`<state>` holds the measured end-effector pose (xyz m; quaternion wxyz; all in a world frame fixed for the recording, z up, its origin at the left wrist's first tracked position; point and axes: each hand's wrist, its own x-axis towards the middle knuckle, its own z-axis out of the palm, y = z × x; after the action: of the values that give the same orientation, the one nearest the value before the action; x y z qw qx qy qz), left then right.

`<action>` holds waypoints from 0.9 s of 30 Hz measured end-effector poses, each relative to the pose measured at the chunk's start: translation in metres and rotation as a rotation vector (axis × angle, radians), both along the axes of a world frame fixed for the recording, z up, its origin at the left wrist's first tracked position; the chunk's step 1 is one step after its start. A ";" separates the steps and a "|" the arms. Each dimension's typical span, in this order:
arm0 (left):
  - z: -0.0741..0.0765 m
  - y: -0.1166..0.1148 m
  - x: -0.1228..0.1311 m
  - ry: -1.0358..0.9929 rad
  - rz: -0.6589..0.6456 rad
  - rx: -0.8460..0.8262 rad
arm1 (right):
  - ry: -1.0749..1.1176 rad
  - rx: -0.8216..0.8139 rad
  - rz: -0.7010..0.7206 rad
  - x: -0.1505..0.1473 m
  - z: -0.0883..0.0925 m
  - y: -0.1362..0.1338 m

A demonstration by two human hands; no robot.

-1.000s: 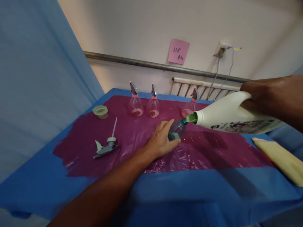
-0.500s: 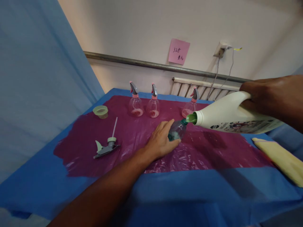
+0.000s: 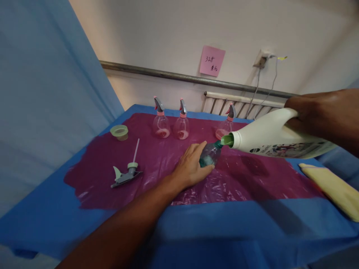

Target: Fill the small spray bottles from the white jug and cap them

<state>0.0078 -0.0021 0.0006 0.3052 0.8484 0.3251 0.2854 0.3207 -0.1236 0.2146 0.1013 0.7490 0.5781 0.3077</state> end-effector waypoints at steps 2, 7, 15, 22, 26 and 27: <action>0.000 0.000 0.000 0.002 0.001 -0.003 | 0.002 0.006 0.008 0.000 0.000 0.000; 0.002 0.000 0.000 0.019 0.002 -0.013 | 0.022 0.003 -0.023 -0.004 0.002 -0.001; 0.001 0.000 0.000 0.008 0.001 -0.006 | 0.001 0.005 0.006 -0.003 0.002 -0.002; 0.002 0.000 0.000 0.015 0.005 -0.011 | -0.008 0.004 -0.014 0.001 -0.002 -0.001; 0.000 0.000 0.000 0.009 0.001 0.003 | -0.001 0.020 -0.037 0.004 -0.004 0.000; 0.000 0.000 0.001 0.009 0.003 0.005 | 0.008 0.022 -0.034 0.005 -0.005 -0.001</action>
<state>0.0084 -0.0017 0.0003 0.3012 0.8500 0.3268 0.2828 0.3253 -0.1242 0.2101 0.0960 0.7610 0.5621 0.3093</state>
